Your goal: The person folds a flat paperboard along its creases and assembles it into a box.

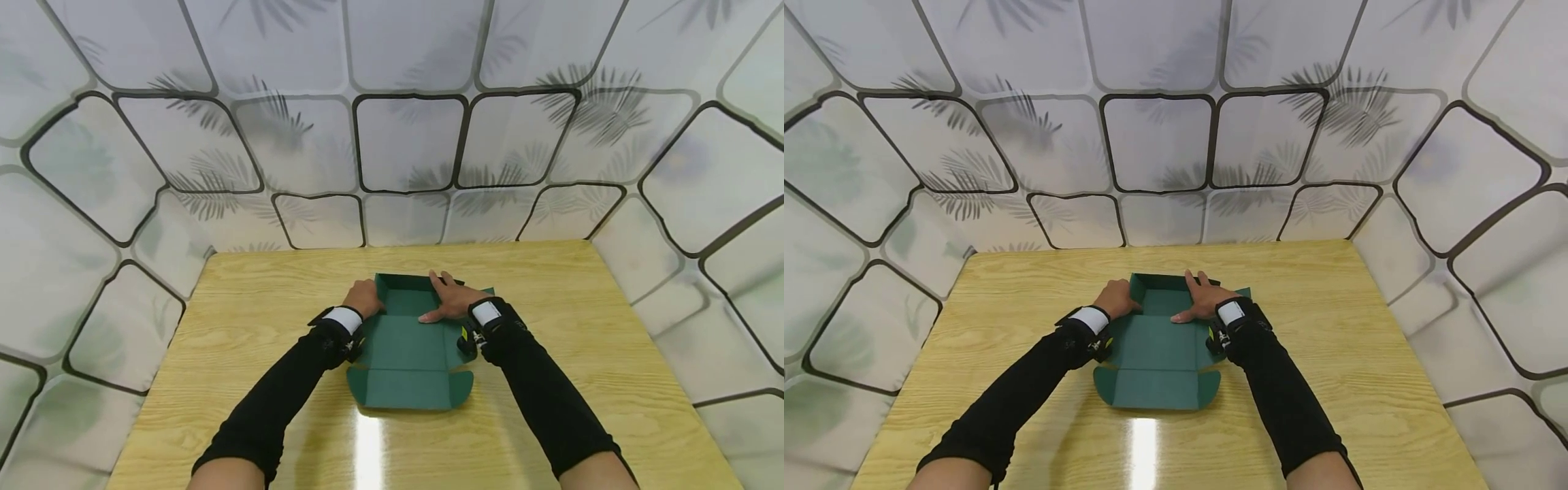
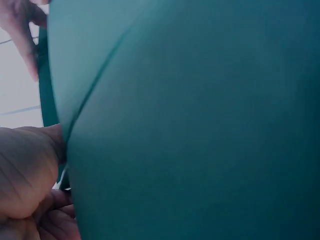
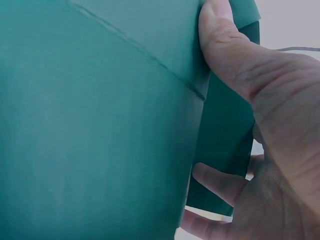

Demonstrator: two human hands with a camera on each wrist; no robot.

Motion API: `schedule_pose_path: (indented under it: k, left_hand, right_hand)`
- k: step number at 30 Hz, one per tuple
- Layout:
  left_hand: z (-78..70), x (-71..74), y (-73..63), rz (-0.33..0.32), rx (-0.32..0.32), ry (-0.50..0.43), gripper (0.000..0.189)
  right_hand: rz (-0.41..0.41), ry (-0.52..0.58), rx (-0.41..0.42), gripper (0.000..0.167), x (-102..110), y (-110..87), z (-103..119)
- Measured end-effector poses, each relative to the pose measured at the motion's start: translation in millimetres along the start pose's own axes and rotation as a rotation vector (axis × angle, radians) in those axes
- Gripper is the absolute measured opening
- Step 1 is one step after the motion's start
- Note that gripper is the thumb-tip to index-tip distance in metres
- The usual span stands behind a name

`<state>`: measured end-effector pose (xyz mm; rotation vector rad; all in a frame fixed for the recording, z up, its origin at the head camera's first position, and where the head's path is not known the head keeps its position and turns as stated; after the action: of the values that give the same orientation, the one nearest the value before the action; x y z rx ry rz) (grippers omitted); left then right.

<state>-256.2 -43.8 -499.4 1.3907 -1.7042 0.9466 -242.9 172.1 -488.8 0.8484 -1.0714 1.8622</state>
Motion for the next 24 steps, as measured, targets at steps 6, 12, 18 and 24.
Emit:
schedule_pose_path:
  k: [6,12,18,24]
  left_hand:
    - [2.9,-5.2,6.7,-0.001,0.058,0.048,0.026]
    - [2.5,-6.3,9.9,-0.018,0.131,0.066,0.026]
    - [5.3,-9.9,16.8,-0.014,0.16,0.078,0.02]
    - [10.3,-17.3,24.9,-0.027,0.138,0.047,0.023]
  right_hand:
    - [0.006,0.008,-0.019,0.11,2,-0.8,2]
    - [0.009,0.01,-0.024,0.11,1,-1.9,3]
    - [0.012,0.015,-0.021,0.11,-2,-1.0,1]
    - [0.007,0.008,-0.03,0.11,-2,-1.9,2]
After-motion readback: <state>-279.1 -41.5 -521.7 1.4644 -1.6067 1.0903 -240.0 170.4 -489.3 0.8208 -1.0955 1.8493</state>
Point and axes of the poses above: each hand's wrist, its own y-axis towards the middle knuckle, its own x-axis out of the back of the hand, z = x × y, the point moved 2 cm from there along y, towards the middle knuckle, and after that the axes turned 10 degrees about -z, right-handed, at the moved point
